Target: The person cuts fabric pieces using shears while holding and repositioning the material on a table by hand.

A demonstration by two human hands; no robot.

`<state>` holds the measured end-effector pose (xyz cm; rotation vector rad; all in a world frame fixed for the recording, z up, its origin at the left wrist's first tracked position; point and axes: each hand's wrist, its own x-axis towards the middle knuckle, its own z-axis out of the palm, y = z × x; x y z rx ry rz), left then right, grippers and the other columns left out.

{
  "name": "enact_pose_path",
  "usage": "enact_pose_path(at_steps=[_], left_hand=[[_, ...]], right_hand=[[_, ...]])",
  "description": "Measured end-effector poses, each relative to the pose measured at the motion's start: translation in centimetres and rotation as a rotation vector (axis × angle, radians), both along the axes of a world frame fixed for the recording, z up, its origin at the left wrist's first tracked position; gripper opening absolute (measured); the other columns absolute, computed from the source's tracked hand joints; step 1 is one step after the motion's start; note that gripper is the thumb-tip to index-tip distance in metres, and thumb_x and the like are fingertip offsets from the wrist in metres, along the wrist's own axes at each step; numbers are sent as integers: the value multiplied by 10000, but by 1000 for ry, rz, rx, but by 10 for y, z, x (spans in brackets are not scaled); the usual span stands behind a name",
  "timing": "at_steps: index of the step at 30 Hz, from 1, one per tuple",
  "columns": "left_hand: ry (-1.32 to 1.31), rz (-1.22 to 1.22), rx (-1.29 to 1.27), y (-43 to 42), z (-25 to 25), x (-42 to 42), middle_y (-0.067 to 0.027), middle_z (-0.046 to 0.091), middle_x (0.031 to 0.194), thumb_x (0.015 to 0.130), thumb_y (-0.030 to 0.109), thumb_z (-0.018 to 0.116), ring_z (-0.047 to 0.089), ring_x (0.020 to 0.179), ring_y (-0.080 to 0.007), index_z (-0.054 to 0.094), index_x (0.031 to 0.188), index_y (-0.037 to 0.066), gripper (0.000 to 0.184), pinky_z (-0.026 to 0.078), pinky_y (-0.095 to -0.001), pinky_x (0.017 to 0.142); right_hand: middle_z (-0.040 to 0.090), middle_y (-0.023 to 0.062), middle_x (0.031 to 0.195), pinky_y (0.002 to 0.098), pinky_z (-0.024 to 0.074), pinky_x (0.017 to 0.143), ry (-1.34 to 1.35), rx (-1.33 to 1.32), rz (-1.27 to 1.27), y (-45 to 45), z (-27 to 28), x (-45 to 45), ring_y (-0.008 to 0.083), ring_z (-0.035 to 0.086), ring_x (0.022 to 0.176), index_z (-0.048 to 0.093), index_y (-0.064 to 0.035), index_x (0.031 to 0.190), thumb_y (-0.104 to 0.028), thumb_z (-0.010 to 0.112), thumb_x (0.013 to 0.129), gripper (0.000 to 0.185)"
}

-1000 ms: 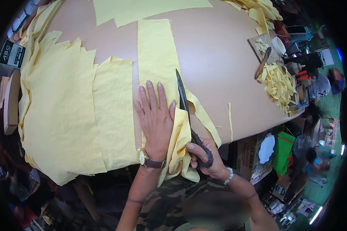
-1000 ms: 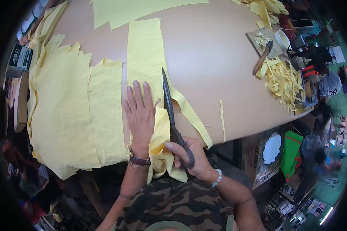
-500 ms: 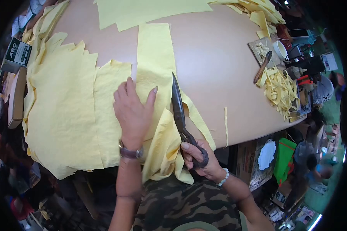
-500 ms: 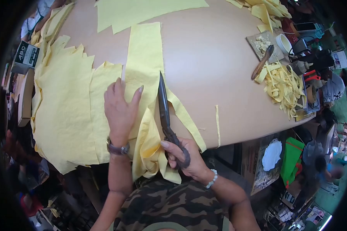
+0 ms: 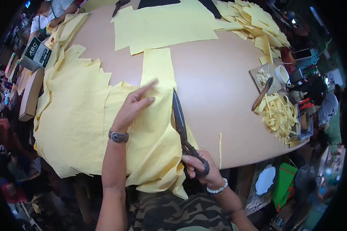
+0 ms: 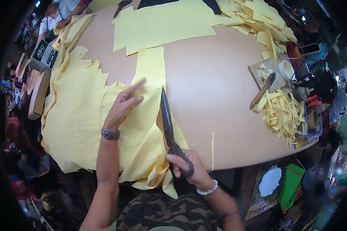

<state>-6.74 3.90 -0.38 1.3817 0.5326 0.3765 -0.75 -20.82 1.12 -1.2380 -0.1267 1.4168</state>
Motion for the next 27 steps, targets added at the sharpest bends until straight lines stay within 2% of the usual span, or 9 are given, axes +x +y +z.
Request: enact_pose_path(at_steps=[1, 4, 8, 13, 16, 19, 27], left_hand=[[104, -87, -10, 2, 3, -3, -93, 571, 1112, 749, -13, 588, 538, 997, -106, 454, 1244, 19, 513, 424, -229, 869], [143, -58, -109, -5, 3, -4, -81, 542, 1169, 740, 9, 607, 525, 1025, -109, 433, 1254, 4, 543, 405, -223, 890], [90, 42, -206, -5, -13, -10, -61, 568, 1122, 735, 29, 628, 542, 967, -92, 447, 1240, -3, 538, 419, -208, 852], [68, 111, -330, -15, -3, -11, -64, 562, 1103, 727, -2, 630, 556, 863, -52, 440, 1250, 5, 557, 445, -178, 765], [-18, 119, -225, -22, 1, -8, -65, 578, 1026, 733, -26, 635, 556, 846, -55, 395, 1272, -18, 590, 463, -186, 744], [-148, 145, -77, -27, 1, -7, -89, 558, 1079, 735, -61, 613, 556, 895, -81, 342, 1300, -25, 627, 467, -205, 772], [-262, 168, 22, -34, 9, -9, -121, 512, 1166, 742, -68, 600, 532, 1001, -125, 273, 1332, -22, 676, 439, -243, 856]], right_hand=[[449, 2, 511, 197, 347, 411, -7, 5, 13, 0, 1, 1, 68, 417, 406, 485, -34, 670, -170, 578, 827, 228], [444, 3, 511, 194, 341, 406, -18, 6, 39, 0, 0, 2, 68, 419, 406, 487, -25, 682, -158, 576, 825, 214], [444, 0, 515, 190, 339, 401, 10, 7, 48, -5, 2, 1, 67, 421, 399, 483, -19, 689, -146, 572, 826, 206], [482, 1, 503, 184, 329, 409, 24, 9, 63, -11, -1, -5, 52, 439, 414, 525, 5, 751, -172, 580, 840, 205], [488, 5, 508, 189, 347, 421, -8, 28, 60, -10, -2, -6, 59, 450, 424, 523, 3, 742, -167, 583, 833, 202], [503, 15, 530, 192, 365, 437, -21, 89, 27, -9, -4, -6, 68, 465, 442, 522, 2, 738, -169, 594, 821, 204], [547, 42, 640, 201, 410, 467, -100, 160, -8, -1, -1, -6, 83, 505, 488, 528, 8, 758, -153, 639, 781, 197]])
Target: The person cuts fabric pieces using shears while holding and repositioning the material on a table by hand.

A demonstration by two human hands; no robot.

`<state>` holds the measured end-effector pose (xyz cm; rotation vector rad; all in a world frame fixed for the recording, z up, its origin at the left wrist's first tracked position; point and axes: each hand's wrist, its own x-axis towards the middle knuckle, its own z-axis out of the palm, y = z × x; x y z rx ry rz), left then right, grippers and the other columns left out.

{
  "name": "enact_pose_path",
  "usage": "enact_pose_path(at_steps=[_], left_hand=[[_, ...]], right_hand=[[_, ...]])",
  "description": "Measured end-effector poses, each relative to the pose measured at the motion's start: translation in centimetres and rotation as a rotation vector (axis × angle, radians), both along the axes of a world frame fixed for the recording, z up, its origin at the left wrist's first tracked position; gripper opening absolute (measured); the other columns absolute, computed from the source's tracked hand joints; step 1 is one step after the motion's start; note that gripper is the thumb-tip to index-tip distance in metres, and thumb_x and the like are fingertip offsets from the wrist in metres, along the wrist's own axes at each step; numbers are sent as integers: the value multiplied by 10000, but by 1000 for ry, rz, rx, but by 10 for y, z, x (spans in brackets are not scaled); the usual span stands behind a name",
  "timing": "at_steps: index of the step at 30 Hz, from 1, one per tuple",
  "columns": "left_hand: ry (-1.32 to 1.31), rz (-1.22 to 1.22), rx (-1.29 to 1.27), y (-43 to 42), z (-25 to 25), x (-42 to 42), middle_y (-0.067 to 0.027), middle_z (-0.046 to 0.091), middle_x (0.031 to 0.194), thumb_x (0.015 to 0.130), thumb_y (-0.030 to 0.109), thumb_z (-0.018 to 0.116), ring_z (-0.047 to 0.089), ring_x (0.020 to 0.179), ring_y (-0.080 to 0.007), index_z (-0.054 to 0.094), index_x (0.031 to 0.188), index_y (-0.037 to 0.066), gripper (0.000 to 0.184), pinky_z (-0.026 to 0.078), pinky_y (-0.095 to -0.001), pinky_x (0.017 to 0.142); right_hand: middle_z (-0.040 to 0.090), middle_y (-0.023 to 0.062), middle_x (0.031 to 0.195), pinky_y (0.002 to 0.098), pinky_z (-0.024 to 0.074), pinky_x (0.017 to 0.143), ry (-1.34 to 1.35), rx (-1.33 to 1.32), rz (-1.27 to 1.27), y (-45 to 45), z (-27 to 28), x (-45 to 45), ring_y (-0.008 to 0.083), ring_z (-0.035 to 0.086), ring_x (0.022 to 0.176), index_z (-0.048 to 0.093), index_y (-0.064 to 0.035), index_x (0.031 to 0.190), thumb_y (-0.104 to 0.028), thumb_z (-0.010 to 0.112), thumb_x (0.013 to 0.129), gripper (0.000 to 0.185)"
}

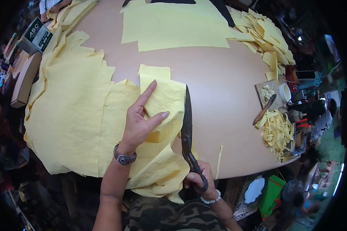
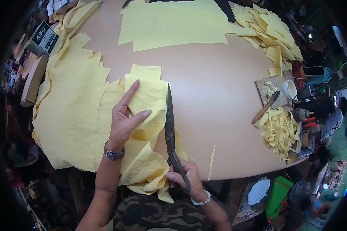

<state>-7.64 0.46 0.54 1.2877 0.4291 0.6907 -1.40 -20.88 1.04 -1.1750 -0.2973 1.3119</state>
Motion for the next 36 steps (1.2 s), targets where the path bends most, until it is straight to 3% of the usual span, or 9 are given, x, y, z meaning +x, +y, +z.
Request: enact_pose_path(at_steps=[15, 24, 36], left_hand=[[28, 6, 135, -2, -2, -4, -144, 442, 1266, 736, -45, 624, 488, 1094, -155, 289, 1326, -17, 679, 402, -271, 924], [62, -32, 154, -3, 0, -5, -153, 426, 1274, 719, -81, 613, 488, 1097, -167, 271, 1329, -27, 701, 406, -279, 930], [64, -41, 193, -3, -1, -5, -152, 398, 1301, 715, -69, 624, 465, 1122, -166, 265, 1329, -36, 712, 390, -279, 941]], right_hand=[[548, 33, 643, 199, 436, 493, -67, -4, -25, 14, -1, -1, 87, 532, 523, 527, 12, 760, -155, 671, 759, 221], [532, 15, 734, 196, 429, 539, -79, 49, -28, 13, -1, -1, 71, 517, 587, 535, 10, 788, -155, 685, 742, 228], [539, 8, 698, 195, 427, 517, -42, 25, -53, 13, -1, -4, 65, 521, 565, 533, 3, 781, -120, 676, 757, 190]])
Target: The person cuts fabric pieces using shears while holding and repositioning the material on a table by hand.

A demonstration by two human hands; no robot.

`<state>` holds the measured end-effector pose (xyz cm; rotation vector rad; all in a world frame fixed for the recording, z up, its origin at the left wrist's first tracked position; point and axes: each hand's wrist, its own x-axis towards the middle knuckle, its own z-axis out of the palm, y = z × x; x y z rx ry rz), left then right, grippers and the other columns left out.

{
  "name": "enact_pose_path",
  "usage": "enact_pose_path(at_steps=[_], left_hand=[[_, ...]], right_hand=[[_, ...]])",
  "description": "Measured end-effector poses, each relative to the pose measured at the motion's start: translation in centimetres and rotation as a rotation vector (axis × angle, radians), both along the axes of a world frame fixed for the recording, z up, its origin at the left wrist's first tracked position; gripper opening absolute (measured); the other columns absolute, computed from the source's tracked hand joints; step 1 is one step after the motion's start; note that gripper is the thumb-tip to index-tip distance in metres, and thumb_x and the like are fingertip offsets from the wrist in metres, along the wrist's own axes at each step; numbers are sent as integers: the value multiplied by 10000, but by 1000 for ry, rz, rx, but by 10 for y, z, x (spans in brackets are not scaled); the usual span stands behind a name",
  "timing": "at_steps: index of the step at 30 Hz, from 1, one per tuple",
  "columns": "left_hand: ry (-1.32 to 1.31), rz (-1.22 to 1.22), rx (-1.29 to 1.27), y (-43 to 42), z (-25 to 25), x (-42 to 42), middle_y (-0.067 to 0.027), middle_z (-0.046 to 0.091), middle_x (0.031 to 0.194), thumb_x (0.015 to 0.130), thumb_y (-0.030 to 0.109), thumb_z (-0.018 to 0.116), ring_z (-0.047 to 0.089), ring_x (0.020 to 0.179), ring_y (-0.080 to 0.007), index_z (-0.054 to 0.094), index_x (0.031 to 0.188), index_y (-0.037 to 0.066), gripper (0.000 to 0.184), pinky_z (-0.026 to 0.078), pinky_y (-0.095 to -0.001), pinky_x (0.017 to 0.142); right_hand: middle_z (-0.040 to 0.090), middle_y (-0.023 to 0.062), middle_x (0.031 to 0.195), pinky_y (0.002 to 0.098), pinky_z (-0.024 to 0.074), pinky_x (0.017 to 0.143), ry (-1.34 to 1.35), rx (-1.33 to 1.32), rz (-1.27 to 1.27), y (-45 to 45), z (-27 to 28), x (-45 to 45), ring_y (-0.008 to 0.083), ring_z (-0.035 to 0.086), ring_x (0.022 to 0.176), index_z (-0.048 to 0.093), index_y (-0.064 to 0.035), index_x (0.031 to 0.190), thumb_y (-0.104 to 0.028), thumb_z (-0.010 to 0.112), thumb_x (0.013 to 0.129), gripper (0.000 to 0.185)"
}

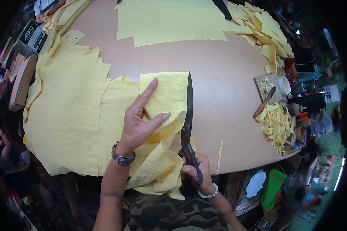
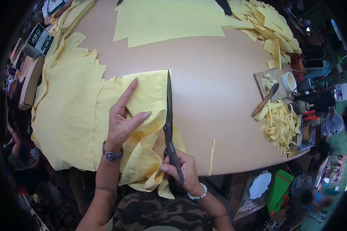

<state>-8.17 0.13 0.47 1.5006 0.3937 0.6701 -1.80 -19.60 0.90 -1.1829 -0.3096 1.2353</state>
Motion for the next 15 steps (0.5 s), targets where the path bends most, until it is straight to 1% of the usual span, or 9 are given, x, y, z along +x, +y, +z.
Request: enact_pose_path(at_steps=[7, 10, 13, 15], left_hand=[[8, 1, -21, -1, 2, 0, -154, 376, 1322, 711, -77, 621, 449, 1143, -173, 267, 1329, -33, 713, 381, -286, 954], [-31, 33, -19, -2, -1, 2, -137, 445, 1258, 717, -53, 636, 485, 1099, -160, 303, 1326, 1, 696, 397, -277, 933], [-27, 28, -1, -2, 0, 2, -133, 448, 1255, 721, -56, 631, 486, 1096, -157, 301, 1327, -1, 692, 401, -273, 927], [-8, 9, -22, -2, 2, 2, -146, 395, 1304, 711, -82, 619, 462, 1127, -166, 281, 1329, -18, 707, 388, -283, 946]], right_hand=[[538, 5, 640, 185, 412, 455, 0, -38, -30, 0, -3, -4, 58, 506, 498, 522, -4, 759, -116, 689, 758, 201], [540, 8, 618, 184, 406, 438, -10, -61, -38, 0, -4, -6, 57, 500, 476, 520, -6, 747, -115, 688, 760, 201], [544, 12, 606, 184, 400, 428, -12, -65, -41, 1, -4, -6, 56, 497, 465, 520, -7, 736, -115, 686, 762, 199], [545, 13, 597, 184, 394, 419, -17, -69, -31, 0, -4, -6, 55, 494, 459, 521, -7, 728, -114, 685, 762, 199]])
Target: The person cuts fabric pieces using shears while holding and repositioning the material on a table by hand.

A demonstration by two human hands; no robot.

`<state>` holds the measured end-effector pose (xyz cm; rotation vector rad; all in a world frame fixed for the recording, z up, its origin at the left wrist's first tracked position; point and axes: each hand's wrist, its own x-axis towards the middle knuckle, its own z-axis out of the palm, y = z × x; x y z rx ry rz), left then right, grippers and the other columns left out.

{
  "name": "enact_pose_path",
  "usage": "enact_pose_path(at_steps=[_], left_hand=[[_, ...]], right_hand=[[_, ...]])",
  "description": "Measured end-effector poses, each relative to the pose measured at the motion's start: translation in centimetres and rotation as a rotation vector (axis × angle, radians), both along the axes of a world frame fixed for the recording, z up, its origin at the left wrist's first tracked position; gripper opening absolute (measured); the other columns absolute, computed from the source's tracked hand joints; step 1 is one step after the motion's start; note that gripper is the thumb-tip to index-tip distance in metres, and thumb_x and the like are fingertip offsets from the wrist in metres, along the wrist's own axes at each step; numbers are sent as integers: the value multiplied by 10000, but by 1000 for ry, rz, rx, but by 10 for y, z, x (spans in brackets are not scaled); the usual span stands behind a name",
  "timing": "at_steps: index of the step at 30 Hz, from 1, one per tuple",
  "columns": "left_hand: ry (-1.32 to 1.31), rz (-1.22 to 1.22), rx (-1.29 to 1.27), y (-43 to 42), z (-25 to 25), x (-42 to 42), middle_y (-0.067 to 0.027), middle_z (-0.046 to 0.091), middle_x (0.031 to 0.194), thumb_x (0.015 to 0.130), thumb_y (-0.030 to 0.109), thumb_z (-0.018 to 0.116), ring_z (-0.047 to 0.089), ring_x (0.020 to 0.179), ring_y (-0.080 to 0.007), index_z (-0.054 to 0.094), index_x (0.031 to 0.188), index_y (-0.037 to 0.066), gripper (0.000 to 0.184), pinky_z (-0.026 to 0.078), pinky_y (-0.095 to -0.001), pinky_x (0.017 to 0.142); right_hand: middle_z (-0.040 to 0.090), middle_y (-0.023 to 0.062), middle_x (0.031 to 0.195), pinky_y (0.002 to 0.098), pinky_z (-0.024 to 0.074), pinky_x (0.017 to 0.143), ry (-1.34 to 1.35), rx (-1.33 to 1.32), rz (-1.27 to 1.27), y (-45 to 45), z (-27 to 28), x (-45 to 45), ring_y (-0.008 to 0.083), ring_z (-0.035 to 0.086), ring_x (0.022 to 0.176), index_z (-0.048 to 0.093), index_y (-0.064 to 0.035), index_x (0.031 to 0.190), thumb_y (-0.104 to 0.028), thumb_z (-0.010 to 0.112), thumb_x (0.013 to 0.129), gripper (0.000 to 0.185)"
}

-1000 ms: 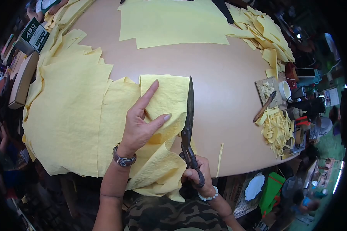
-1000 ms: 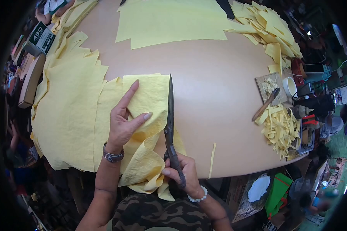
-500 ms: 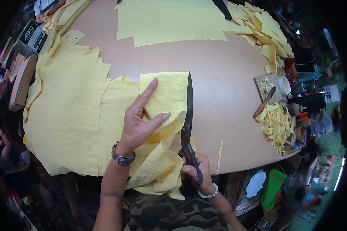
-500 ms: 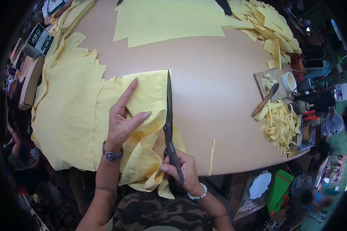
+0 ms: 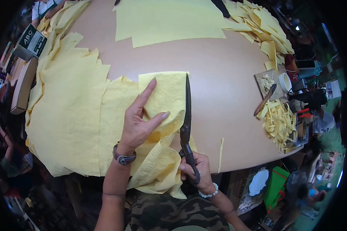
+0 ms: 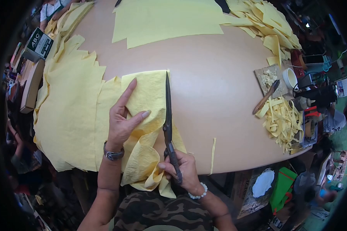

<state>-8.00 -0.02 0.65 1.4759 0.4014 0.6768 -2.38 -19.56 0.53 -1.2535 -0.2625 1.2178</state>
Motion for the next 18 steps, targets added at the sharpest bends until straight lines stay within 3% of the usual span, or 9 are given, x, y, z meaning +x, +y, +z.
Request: enact_pose_path(at_steps=[1, 4, 7, 8, 11, 14, 17, 18], left_hand=[[10, -8, -9, 0, 1, -1, -153, 369, 1328, 706, -95, 614, 450, 1142, -171, 271, 1329, -26, 714, 382, -287, 955], [-16, 9, -30, 0, -4, 0, -122, 455, 1253, 724, -60, 624, 497, 1073, -148, 307, 1327, 4, 685, 405, -264, 911], [26, 22, 43, 0, -7, -2, -119, 446, 1262, 729, -44, 628, 510, 1043, -141, 318, 1325, 11, 674, 413, -257, 894], [26, 99, 159, 2, -16, -1, -110, 519, 1183, 744, 3, 639, 538, 982, -134, 381, 1291, 8, 605, 421, -249, 877], [134, 109, 58, 7, -7, -3, -116, 522, 1180, 760, -27, 609, 574, 919, -125, 449, 1232, -12, 499, 477, -226, 801], [-85, 143, -463, 14, -17, -4, -105, 568, 1107, 775, -4, 603, 593, 837, -104, 520, 1156, -14, 390, 491, -205, 743], [-104, 150, -572, 17, -7, -9, -100, 581, 1082, 776, -17, 589, 581, 878, -96, 536, 1129, -14, 357, 483, -212, 767], [-75, 91, -502, 15, 7, -13, -100, 577, 1088, 774, -25, 582, 564, 923, -92, 531, 1141, -9, 371, 467, -223, 808]], right_hand=[[546, 14, 595, 184, 391, 416, 4, -15, -7, 0, 0, 0, 54, 493, 456, 519, -8, 724, -115, 683, 764, 199], [548, 14, 591, 182, 386, 410, 1, -42, -17, 1, -1, -2, 54, 491, 450, 517, -12, 712, -120, 676, 769, 200], [550, 14, 591, 179, 391, 412, -32, -50, -6, 0, -7, -2, 56, 496, 448, 518, -16, 707, -124, 670, 771, 197], [550, 14, 592, 178, 394, 413, -41, -56, -5, -1, -9, -3, 56, 498, 448, 519, -16, 706, -124, 668, 771, 195], [550, 19, 594, 176, 404, 407, -104, -31, 7, 0, -9, -3, 62, 502, 437, 523, -16, 709, -121, 668, 765, 188], [542, 18, 578, 179, 397, 403, -119, -53, 41, 0, -9, -2, 64, 497, 429, 526, -15, 709, -115, 665, 764, 180], [533, 17, 558, 180, 383, 397, -131, -60, 75, -2, -5, -2, 65, 491, 422, 528, -12, 703, -115, 665, 760, 180], [529, 16, 553, 180, 377, 396, -135, -66, 84, -3, -4, -2, 64, 487, 419, 529, -13, 700, -117, 665, 758, 181]])
